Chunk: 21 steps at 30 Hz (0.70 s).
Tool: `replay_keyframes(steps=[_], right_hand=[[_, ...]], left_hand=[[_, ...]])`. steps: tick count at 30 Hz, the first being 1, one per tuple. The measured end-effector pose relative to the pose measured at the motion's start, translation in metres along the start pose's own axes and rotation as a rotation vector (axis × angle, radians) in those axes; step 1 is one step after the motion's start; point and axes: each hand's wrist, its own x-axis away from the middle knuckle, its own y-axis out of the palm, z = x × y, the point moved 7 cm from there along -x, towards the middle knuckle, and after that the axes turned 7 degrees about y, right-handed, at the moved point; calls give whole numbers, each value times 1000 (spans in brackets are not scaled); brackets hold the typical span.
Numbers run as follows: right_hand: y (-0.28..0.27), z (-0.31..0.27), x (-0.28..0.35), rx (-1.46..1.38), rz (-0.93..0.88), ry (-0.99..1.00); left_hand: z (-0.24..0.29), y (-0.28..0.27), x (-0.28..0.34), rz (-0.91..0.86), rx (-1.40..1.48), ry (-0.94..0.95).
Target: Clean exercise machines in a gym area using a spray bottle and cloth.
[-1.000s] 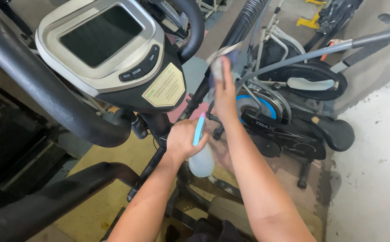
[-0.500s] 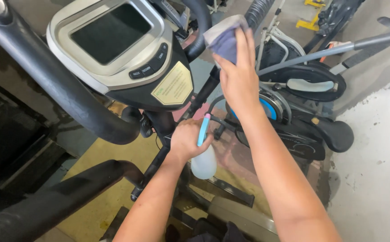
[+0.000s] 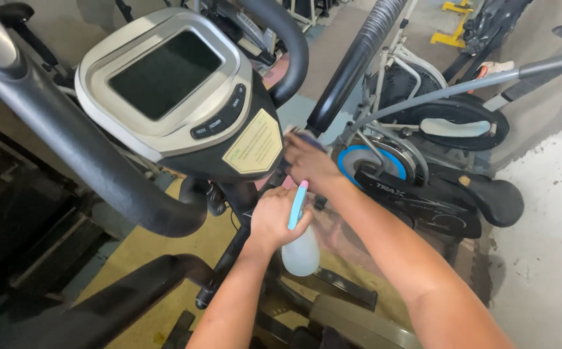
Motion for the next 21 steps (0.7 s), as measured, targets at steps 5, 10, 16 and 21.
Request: replay_keyframes(steps=[5,10,16,21], right_hand=[[12,-18,22,-123,2,-114],[11,-49,55,-340,-145,-56],[112,-37,171,-1633,-284,965],[114,-32,250,-2272,223,1200]], left_hand=[[6,-6,-6,-2,4,-11],[10,-5,-7,49,-6,12],[31,9,-9,-77,-206,122],[82,39,1,-98,-259,411]])
